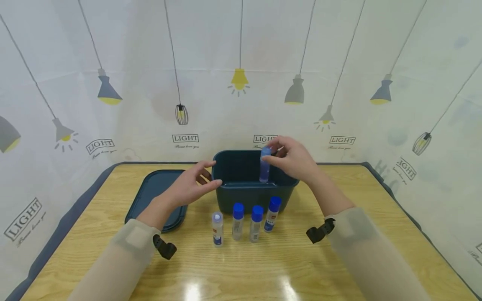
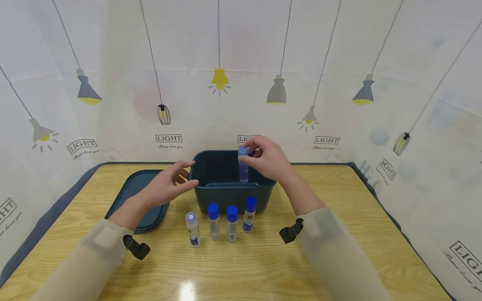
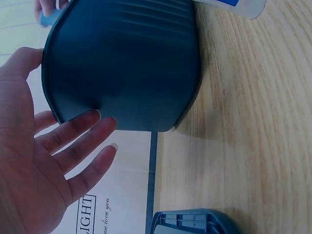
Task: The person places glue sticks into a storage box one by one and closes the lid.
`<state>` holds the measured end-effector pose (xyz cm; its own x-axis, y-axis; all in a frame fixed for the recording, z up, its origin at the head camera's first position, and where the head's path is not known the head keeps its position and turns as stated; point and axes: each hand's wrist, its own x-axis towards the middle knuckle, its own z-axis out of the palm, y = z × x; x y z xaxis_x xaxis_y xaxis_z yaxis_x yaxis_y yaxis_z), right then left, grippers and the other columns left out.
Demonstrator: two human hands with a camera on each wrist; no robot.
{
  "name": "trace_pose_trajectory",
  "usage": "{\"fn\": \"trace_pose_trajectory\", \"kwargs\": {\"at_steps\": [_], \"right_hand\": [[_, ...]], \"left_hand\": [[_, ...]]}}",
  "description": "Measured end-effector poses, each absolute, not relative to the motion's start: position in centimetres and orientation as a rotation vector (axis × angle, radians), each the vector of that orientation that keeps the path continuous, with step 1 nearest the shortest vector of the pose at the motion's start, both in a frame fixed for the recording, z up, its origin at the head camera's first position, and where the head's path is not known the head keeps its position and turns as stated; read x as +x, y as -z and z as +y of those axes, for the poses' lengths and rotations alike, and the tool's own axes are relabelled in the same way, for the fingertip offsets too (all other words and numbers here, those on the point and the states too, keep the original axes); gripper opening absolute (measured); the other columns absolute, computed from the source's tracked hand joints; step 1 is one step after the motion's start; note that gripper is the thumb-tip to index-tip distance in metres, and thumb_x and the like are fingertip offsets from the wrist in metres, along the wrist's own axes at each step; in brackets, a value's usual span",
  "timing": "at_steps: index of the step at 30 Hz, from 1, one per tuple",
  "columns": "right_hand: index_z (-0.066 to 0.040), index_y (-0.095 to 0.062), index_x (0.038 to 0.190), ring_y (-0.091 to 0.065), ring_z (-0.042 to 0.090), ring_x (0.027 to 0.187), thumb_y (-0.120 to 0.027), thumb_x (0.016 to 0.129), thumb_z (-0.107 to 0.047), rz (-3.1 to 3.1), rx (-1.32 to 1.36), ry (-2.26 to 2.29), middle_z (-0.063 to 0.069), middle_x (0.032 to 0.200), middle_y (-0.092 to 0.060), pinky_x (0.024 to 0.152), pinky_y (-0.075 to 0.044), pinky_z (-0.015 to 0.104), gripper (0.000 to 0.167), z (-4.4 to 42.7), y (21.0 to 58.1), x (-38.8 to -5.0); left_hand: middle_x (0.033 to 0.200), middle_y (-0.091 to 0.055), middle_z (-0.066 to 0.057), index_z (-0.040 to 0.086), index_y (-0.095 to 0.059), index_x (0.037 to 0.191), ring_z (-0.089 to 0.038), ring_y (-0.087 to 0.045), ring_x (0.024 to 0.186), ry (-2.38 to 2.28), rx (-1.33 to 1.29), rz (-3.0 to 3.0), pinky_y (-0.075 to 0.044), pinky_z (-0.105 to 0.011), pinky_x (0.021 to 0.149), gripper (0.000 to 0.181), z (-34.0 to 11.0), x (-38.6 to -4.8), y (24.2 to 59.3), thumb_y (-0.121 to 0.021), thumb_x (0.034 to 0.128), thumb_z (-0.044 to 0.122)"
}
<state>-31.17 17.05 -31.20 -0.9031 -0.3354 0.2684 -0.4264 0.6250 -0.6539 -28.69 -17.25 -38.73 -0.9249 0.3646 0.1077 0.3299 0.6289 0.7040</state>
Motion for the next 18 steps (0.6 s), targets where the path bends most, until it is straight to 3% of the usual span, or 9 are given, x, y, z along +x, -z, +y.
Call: {"fn": "trace_pose_trajectory", "kwargs": {"at_steps": [6, 18], "right_hand": [[-0.011, -0.071, 0.133, -0.064, 0.025, 0.091, -0.081, 0.101, -0.030, -2.742, 0.703, -1.139, 0.008, 0.106, -0.070, 0.081, -0.053, 0.039, 0.039, 16.1, 32.7, -33.0], [-0.014, -0.075, 0.127, -0.066, 0.024, 0.093, -0.083, 0.101, -0.026, -2.830, 0.896, -1.017, 0.007, 0.106, -0.072, 0.086, -0.055, 0.041, 0.030, 14.2, 33.8, -36.0]], "left_hand": [[0.132, -0.071, -0.011, 0.021, -0.040, 0.170, -0.029, -0.072, 0.118, -1.199, 0.607, 2.788, -0.063, -0.047, 0.090, 0.079, -17.4, -28.7, 38.8, -0.070, 0.1049, 0.055], [0.132, -0.072, -0.011, 0.021, -0.042, 0.169, -0.031, -0.071, 0.120, -1.190, 0.583, 2.790, -0.063, -0.048, 0.093, 0.080, -17.4, -28.8, 38.6, -0.071, 0.1037, 0.057]]}}
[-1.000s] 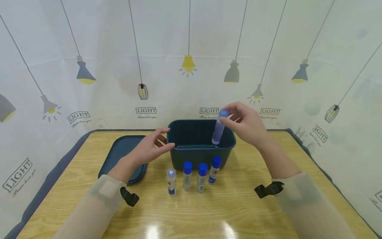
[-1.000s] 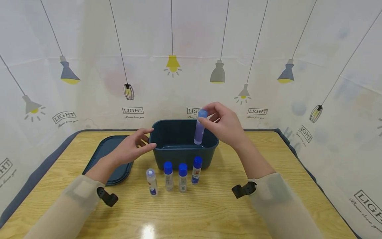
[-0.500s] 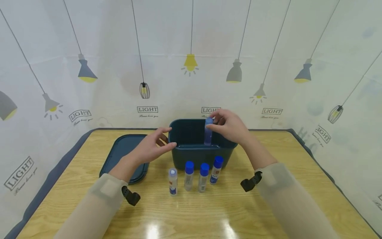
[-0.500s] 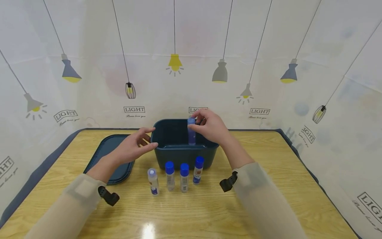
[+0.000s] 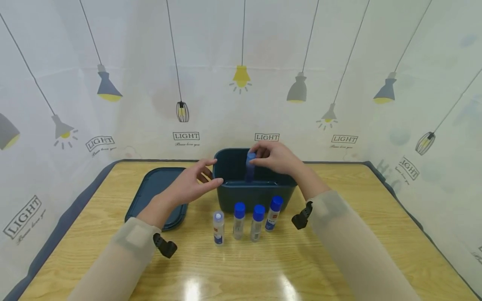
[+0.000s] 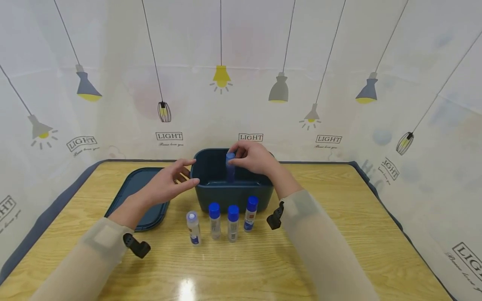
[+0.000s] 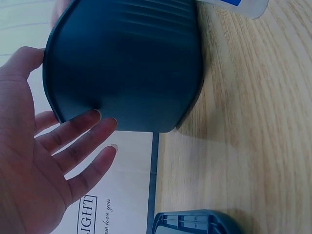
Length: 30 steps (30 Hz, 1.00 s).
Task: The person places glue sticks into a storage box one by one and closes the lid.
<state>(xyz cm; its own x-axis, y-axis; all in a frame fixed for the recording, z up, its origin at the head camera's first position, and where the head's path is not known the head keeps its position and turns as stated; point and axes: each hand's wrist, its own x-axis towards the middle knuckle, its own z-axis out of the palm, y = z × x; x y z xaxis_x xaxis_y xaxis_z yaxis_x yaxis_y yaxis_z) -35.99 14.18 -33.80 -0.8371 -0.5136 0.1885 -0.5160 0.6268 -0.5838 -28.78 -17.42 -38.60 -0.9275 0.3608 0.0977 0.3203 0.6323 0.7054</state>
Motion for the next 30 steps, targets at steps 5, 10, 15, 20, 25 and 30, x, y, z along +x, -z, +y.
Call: {"fn": "trace_pose_trajectory", "kwargs": {"at_steps": [5, 10, 15, 20, 25, 30], "right_hand": [[-0.013, -0.075, 0.128, -0.068, 0.022, 0.095, -0.082, 0.101, -0.024, -2.857, 1.000, -0.964, 0.007, 0.106, -0.075, 0.089, -0.057, 0.041, 0.030, 13.6, 34.3, -37.0], [-0.014, -0.074, 0.132, -0.068, 0.023, 0.096, -0.081, 0.102, -0.026, -2.897, 1.027, -0.967, 0.007, 0.108, -0.074, 0.090, -0.057, 0.041, 0.032, 13.1, 34.9, -37.6], [-0.015, -0.074, 0.134, -0.068, 0.023, 0.098, -0.080, 0.103, -0.029, -2.928, 1.050, -0.938, 0.006, 0.109, -0.074, 0.092, -0.057, 0.043, 0.035, 12.4, 34.8, -37.8], [-0.014, -0.074, 0.133, -0.068, 0.022, 0.096, -0.081, 0.102, -0.027, -2.910, 1.071, -0.961, 0.007, 0.107, -0.074, 0.090, -0.057, 0.042, 0.034, 12.1, 34.9, -37.9], [-0.013, -0.074, 0.134, -0.069, 0.021, 0.093, -0.080, 0.103, -0.025, -2.900, 1.057, -1.005, 0.008, 0.106, -0.074, 0.086, -0.058, 0.038, 0.034, 11.9, 35.7, -37.7], [-0.010, -0.073, 0.137, -0.072, 0.019, 0.084, -0.078, 0.105, -0.021, -2.881, 1.058, -1.056, 0.010, 0.105, -0.074, 0.082, -0.061, 0.037, 0.034, 11.5, 36.2, -37.5]], "left_hand": [[0.133, -0.072, -0.011, 0.021, -0.042, 0.169, -0.031, -0.071, 0.120, -1.193, 0.585, 2.779, -0.063, -0.049, 0.094, 0.080, -17.3, -28.8, 38.4, -0.070, 0.1038, 0.058], [0.133, -0.072, -0.011, 0.022, -0.043, 0.168, -0.031, -0.071, 0.121, -1.190, 0.585, 2.784, -0.063, -0.050, 0.094, 0.079, -17.3, -28.8, 38.4, -0.071, 0.1039, 0.057], [0.133, -0.071, -0.011, 0.022, -0.043, 0.168, -0.031, -0.071, 0.121, -1.188, 0.591, 2.796, -0.063, -0.050, 0.094, 0.078, -17.4, -28.8, 38.6, -0.071, 0.1038, 0.057], [0.133, -0.071, -0.011, 0.022, -0.043, 0.168, -0.031, -0.071, 0.120, -1.193, 0.602, 2.794, -0.063, -0.050, 0.094, 0.078, -17.4, -28.8, 38.6, -0.071, 0.1040, 0.056], [0.133, -0.072, -0.011, 0.021, -0.043, 0.168, -0.031, -0.071, 0.120, -1.188, 0.610, 2.789, -0.063, -0.050, 0.094, 0.078, -17.3, -28.8, 38.6, -0.070, 0.1045, 0.056], [0.133, -0.072, -0.012, 0.020, -0.043, 0.168, -0.032, -0.071, 0.121, -1.187, 0.598, 2.792, -0.063, -0.050, 0.094, 0.078, -17.3, -28.6, 38.4, -0.070, 0.1047, 0.055]]}}
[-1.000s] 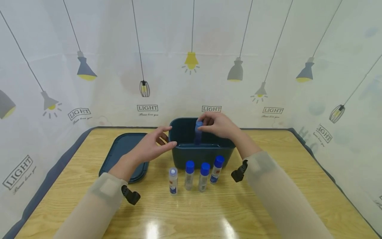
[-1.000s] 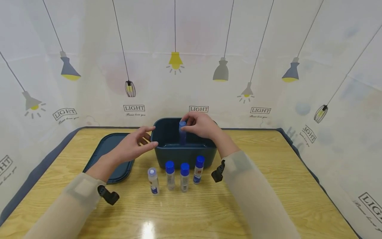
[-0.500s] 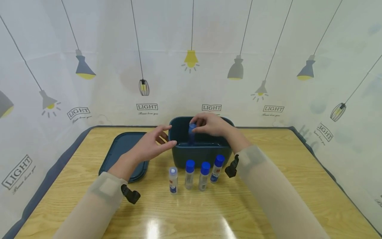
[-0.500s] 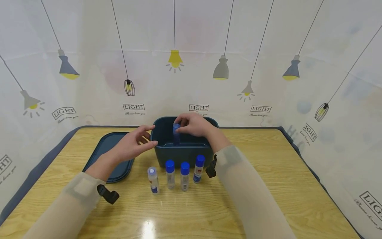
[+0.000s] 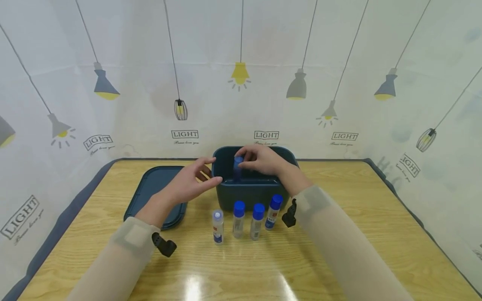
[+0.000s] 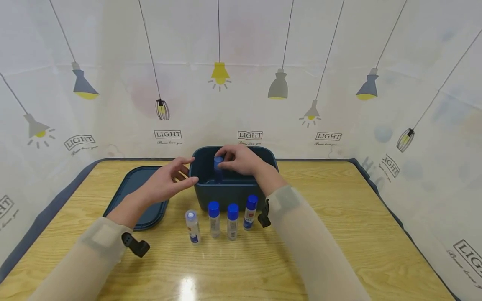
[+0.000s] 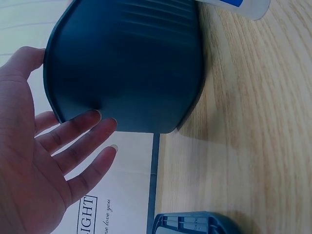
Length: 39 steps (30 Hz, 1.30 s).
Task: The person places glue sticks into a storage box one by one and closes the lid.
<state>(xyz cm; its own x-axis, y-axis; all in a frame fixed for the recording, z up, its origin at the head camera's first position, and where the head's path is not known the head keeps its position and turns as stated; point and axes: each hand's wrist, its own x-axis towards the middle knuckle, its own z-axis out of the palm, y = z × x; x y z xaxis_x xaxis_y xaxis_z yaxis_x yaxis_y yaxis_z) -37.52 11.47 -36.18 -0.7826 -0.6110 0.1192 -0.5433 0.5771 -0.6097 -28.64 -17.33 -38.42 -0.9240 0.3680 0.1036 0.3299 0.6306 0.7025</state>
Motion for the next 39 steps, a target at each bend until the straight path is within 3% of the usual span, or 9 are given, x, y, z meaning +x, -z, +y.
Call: {"fn": "trace_pose_trajectory", "kwargs": {"at_steps": [10, 18, 22, 27, 35, 39], "right_hand": [[-0.009, -0.070, 0.142, -0.071, 0.019, 0.076, -0.072, 0.109, -0.020, 2.687, -1.004, 1.000, 0.010, 0.103, -0.074, 0.080, -0.061, 0.037, 0.035, 11.2, 36.4, -37.5], [-0.021, -0.064, 0.155, -0.071, 0.020, 0.076, -0.066, 0.112, -0.026, 2.676, -0.913, 0.938, 0.009, 0.107, -0.073, 0.076, -0.059, 0.035, 0.043, 11.2, 36.2, -37.2], [-0.022, -0.062, 0.157, -0.072, 0.019, 0.076, -0.066, 0.112, -0.026, 2.683, -0.909, 0.916, 0.009, 0.109, -0.074, 0.077, -0.059, 0.036, 0.045, 11.3, 36.2, -37.2], [-0.021, -0.060, 0.159, -0.073, 0.020, 0.078, -0.068, 0.112, -0.026, 2.683, -0.917, 0.922, 0.010, 0.113, -0.075, 0.080, -0.061, 0.037, 0.048, 11.3, 36.1, -37.2], [-0.023, -0.062, 0.157, -0.076, 0.035, 0.088, -0.069, 0.111, -0.032, 2.790, -0.928, 1.023, 0.011, 0.117, -0.078, 0.081, -0.060, 0.043, 0.047, 12.1, 34.4, -36.5], [-0.020, -0.066, 0.151, -0.075, 0.033, 0.086, -0.069, 0.111, -0.032, 2.828, -0.971, 1.104, 0.008, 0.115, -0.078, 0.080, -0.060, 0.042, 0.042, 12.7, 33.3, -35.4]], "left_hand": [[0.133, -0.072, -0.012, 0.019, -0.042, 0.168, -0.032, -0.071, 0.122, -1.189, 0.606, 2.786, -0.062, -0.051, 0.095, 0.077, -17.3, -28.6, 38.5, -0.069, 0.1053, 0.055], [0.134, -0.071, -0.013, 0.019, -0.042, 0.168, -0.033, -0.070, 0.123, -1.185, 0.601, 2.785, -0.062, -0.051, 0.096, 0.078, -17.3, -28.7, 38.5, -0.070, 0.1049, 0.056], [0.134, -0.071, -0.012, 0.020, -0.042, 0.168, -0.033, -0.070, 0.122, -1.186, 0.599, 2.789, -0.062, -0.050, 0.095, 0.079, -17.3, -28.8, 38.5, -0.070, 0.1046, 0.056], [0.132, -0.071, -0.011, 0.021, -0.043, 0.168, -0.031, -0.070, 0.120, -1.197, 0.606, 2.792, -0.063, -0.049, 0.093, 0.078, -17.3, -28.9, 38.7, -0.070, 0.1042, 0.057], [0.131, -0.071, -0.010, 0.022, -0.044, 0.167, -0.031, -0.071, 0.119, -1.205, 0.591, 2.777, -0.063, -0.047, 0.091, 0.079, -17.2, -29.0, 38.8, -0.071, 0.1027, 0.059], [0.132, -0.071, -0.010, 0.023, -0.043, 0.167, -0.031, -0.070, 0.120, -1.190, 0.574, 2.785, -0.063, -0.046, 0.091, 0.079, -17.3, -28.9, 38.6, -0.071, 0.1026, 0.059]]}}
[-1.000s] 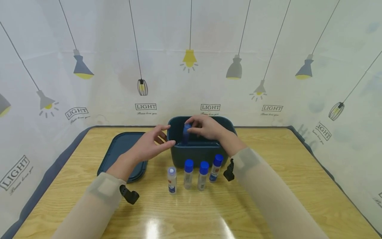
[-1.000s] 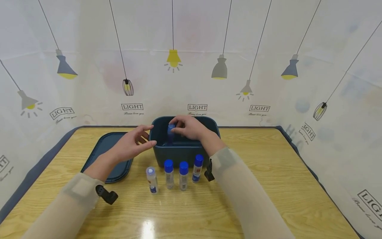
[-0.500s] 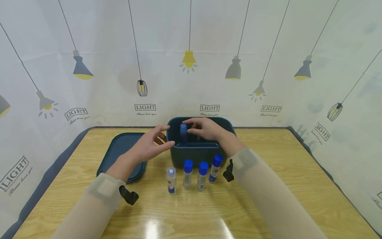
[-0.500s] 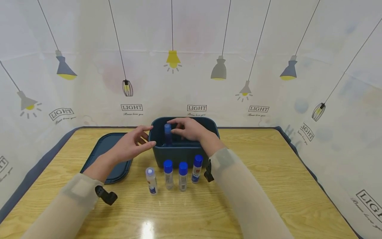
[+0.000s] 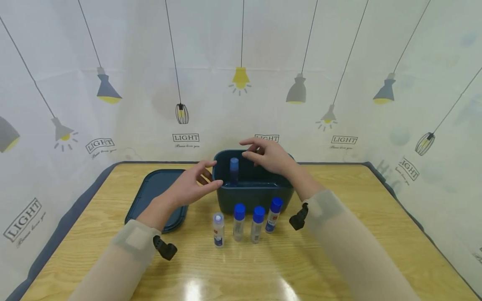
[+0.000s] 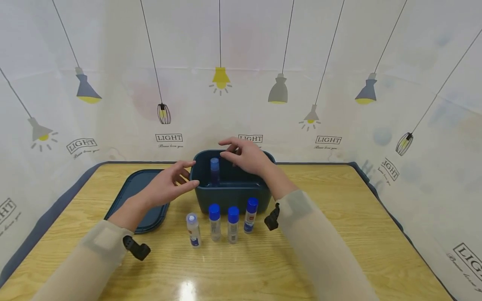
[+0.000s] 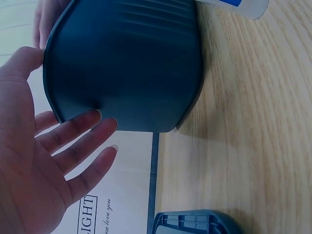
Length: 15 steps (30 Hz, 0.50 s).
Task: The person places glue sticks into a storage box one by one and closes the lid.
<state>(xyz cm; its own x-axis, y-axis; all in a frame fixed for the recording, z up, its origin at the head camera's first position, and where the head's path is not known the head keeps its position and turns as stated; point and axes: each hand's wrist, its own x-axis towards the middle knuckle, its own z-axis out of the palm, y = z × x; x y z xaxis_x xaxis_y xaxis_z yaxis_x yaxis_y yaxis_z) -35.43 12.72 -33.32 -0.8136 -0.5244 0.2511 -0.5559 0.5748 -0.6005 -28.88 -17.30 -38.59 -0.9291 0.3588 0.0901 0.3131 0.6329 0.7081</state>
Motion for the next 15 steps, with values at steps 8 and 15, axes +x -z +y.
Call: {"fn": "trace_pose_trajectory", "kwargs": {"at_steps": [8, 15], "right_hand": [[-0.014, -0.073, 0.139, -0.073, 0.025, 0.085, -0.069, 0.111, -0.026, -2.623, 0.848, -1.227, 0.008, 0.114, -0.078, 0.079, -0.060, 0.036, 0.031, 16.5, 33.0, -30.4], [-0.016, -0.077, 0.130, -0.072, 0.021, 0.084, -0.069, 0.110, -0.022, -2.586, 0.817, -1.257, 0.007, 0.107, -0.077, 0.073, -0.060, 0.031, 0.022, 20.2, 33.8, -25.5]], "left_hand": [[0.135, -0.071, -0.012, 0.020, -0.042, 0.169, -0.033, -0.070, 0.122, -1.171, 0.598, 2.794, -0.062, -0.050, 0.094, 0.078, -17.1, -28.5, 38.3, -0.071, 0.1045, 0.054], [0.135, -0.071, -0.012, 0.020, -0.042, 0.169, -0.032, -0.069, 0.122, -1.171, 0.585, 2.801, -0.062, -0.049, 0.093, 0.079, -17.1, -28.5, 38.5, -0.071, 0.1042, 0.055]]}}
